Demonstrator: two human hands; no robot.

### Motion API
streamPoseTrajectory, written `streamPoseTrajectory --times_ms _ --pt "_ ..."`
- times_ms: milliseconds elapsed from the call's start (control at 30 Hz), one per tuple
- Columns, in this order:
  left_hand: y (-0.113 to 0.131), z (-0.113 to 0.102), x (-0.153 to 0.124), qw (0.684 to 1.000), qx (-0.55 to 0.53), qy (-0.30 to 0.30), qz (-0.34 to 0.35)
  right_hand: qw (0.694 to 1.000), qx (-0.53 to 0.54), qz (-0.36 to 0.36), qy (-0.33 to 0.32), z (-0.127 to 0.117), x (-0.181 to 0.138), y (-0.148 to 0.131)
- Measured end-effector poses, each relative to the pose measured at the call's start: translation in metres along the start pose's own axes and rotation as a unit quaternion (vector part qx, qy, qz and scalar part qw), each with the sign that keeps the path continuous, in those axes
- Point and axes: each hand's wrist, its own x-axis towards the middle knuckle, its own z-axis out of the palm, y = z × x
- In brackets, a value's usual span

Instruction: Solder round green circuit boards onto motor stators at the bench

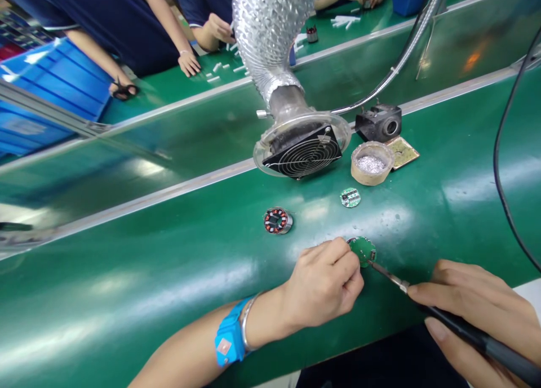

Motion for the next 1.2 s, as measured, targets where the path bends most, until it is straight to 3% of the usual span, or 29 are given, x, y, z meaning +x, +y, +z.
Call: streamPoseTrajectory --times_ms 400,533,667,800,900,1067,1200 --pt "-0.001 0.000 -0.001 0.999 0.024 -0.002 0.039 1.000 -0.022 -0.006 0.007 -0.008 -0.001 0.007" --pt "-0.001 0.000 -0.002 0.999 0.032 -0.010 0.043 0.998 0.008 0.002 0.055 0.014 0.011 0.018" --pt "-0.001 0.001 -0.002 0.998 0.030 -0.006 0.051 0.998 0.052 -0.019 0.008 0.039 0.025 0.028" --pt "-0.003 -0.006 0.004 0.996 -0.062 -0.053 -0.038 0.996 0.076 -0.005 -0.037 0.046 0.029 0.032" --pt "-0.011 -0.014 0.008 0.976 -0.157 -0.116 -0.098 0.996 0.075 0.004 -0.038 0.046 0.026 0.033" --pt "-0.030 -0.017 -0.002 0.987 -0.060 -0.151 0.017 0.997 0.069 -0.003 -0.034 0.049 0.022 0.035" --pt "-0.037 -0.013 -0.020 0.990 0.000 -0.137 0.011 0.997 0.068 -0.007 -0.033 0.050 0.021 0.036"
